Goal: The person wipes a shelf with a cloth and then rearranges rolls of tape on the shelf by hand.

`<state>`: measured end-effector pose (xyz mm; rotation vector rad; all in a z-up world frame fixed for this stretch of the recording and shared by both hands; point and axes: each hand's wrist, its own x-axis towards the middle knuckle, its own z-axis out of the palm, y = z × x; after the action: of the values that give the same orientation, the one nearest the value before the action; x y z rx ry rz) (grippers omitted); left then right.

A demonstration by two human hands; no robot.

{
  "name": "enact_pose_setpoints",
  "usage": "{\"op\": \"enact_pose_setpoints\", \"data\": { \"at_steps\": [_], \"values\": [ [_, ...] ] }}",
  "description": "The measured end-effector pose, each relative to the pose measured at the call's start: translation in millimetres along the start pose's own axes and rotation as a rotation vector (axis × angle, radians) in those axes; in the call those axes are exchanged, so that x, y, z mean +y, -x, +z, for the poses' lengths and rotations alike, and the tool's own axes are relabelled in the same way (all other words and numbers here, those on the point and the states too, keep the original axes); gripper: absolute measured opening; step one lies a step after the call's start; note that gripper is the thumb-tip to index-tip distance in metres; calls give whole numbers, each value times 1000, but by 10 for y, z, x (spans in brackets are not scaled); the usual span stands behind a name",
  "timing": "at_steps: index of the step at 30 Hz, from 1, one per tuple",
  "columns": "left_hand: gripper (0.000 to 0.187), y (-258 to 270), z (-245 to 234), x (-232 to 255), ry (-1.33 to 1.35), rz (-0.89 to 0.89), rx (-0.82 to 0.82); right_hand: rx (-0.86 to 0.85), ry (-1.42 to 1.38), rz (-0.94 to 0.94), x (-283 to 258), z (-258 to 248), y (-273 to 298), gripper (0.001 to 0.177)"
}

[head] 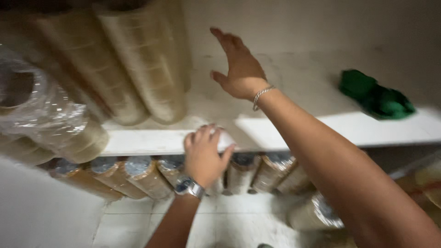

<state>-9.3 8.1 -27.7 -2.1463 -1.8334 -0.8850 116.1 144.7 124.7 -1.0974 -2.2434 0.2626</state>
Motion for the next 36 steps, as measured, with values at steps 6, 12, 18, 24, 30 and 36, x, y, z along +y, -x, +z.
{"op": "enact_pose_setpoints", "data": {
  "at_steps": [6,12,18,24,30,36],
  "values": [
    [55,60,-13,-44,19,18,-9,363,-319,-611,-411,331,-476,87],
    [48,103,64,-99,105,75,117,332,-123,-420,-1044,415,-426,75],
    [46,103,88,-144,110,11,-43,400,19,-428,-1239,375,-382,86],
    [35,172,-19,-225,200,46,17,182,-52,-139,-1466,172,-235,92],
    [42,297,-28,-301,207,-70,186,47,-65,-32,-1516,5,-88,92],
    [42,359,-126,-351,429,-138,275,77,-112,-59,-1485,-62,125,88]
  ]
}}
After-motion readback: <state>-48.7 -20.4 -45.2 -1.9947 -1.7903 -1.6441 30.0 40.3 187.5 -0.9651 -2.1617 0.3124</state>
